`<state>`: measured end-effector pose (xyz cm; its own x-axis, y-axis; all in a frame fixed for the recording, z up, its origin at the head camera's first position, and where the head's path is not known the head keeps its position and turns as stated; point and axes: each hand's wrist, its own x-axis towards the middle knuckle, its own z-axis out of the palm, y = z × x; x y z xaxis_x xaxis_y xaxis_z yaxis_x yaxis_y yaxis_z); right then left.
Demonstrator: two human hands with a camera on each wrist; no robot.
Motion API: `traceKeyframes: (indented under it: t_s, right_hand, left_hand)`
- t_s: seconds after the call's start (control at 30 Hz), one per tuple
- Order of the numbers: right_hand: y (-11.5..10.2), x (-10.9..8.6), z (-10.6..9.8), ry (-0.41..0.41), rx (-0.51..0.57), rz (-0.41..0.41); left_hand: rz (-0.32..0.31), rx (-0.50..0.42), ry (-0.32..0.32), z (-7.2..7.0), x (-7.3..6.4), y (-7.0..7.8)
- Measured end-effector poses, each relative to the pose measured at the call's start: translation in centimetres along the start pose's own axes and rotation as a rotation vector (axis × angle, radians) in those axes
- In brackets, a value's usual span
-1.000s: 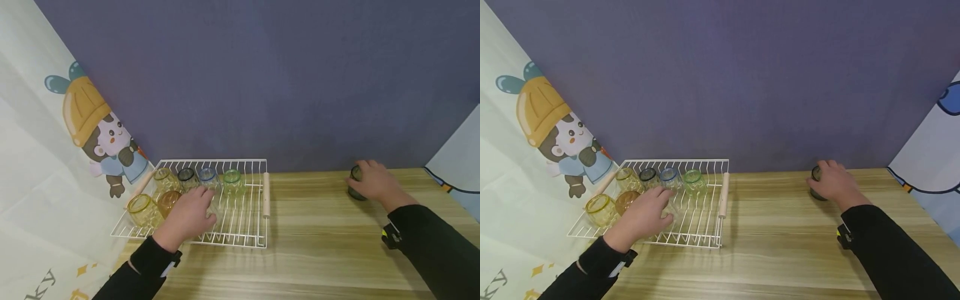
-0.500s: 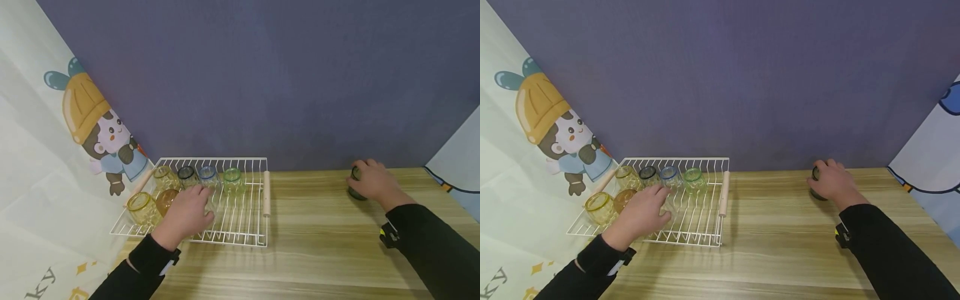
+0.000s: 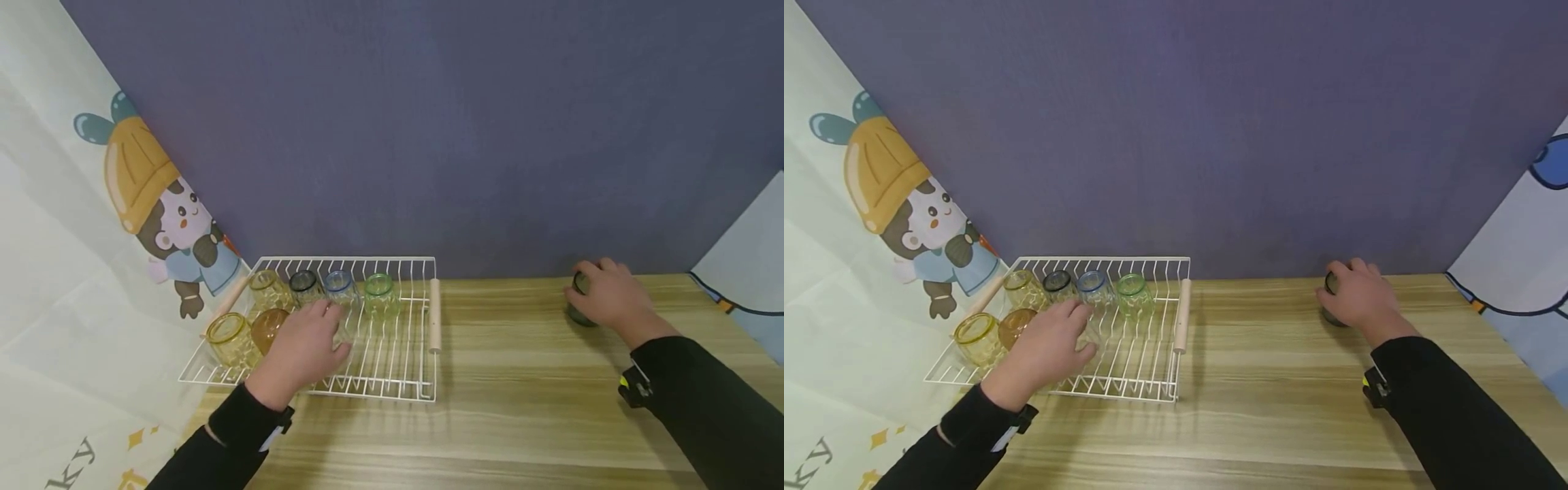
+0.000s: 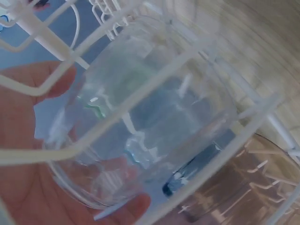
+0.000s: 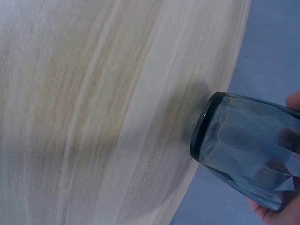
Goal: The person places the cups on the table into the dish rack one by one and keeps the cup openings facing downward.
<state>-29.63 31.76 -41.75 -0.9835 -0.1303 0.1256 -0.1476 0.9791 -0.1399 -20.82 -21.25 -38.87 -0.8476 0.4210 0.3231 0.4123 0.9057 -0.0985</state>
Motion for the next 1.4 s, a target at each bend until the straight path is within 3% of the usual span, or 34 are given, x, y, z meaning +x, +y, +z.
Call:
traceKeyframes:
  t_s: [0.23, 0.47, 0.53, 0.7, 0.93, 1.03, 1.17, 1.4]
  right_hand:
    - [-0.8, -0.5, -0.4, 0.020, 0.019, -0.018]
    - [-2.2, -0.9, 0.5, 0.104, 0.080, -0.023]
    - [-3.0, -1.0, 0.9, 0.109, 0.111, -0.028]
    - [-4.6, -1.7, 1.2, 0.163, 0.176, -0.019]
    - [-5.2, -3.2, 0.4, 0.242, 0.323, 0.042]
    - [-5.4, -4.1, -0.3, 0.297, 0.410, 0.063]
    - [-6.7, -5.2, -0.3, 0.364, 0.508, 0.032]
    - [-9.5, -6.4, -0.4, 0.462, 0.522, -0.048]
  left_hand:
    - [-0.046, -0.009, 0.100, -1.3, -0.4, 1.0]
    - [-0.216, -0.230, 0.234, -2.5, -1.7, 2.2]
    - [-0.235, -0.261, 0.280, -2.5, -2.4, 2.4]
    - [-0.191, -0.307, 0.398, -2.7, -3.3, 3.1]
    - [-0.081, -0.352, 0.555, -3.5, -3.1, 4.5]
    - [-0.043, -0.408, 0.564, -3.8, -3.0, 5.1]
    - [-0.047, -0.479, 0.539, -3.9, -2.9, 5.6]
    - [-0.039, -0.582, 0.499, -4.1, -2.3, 6.9]
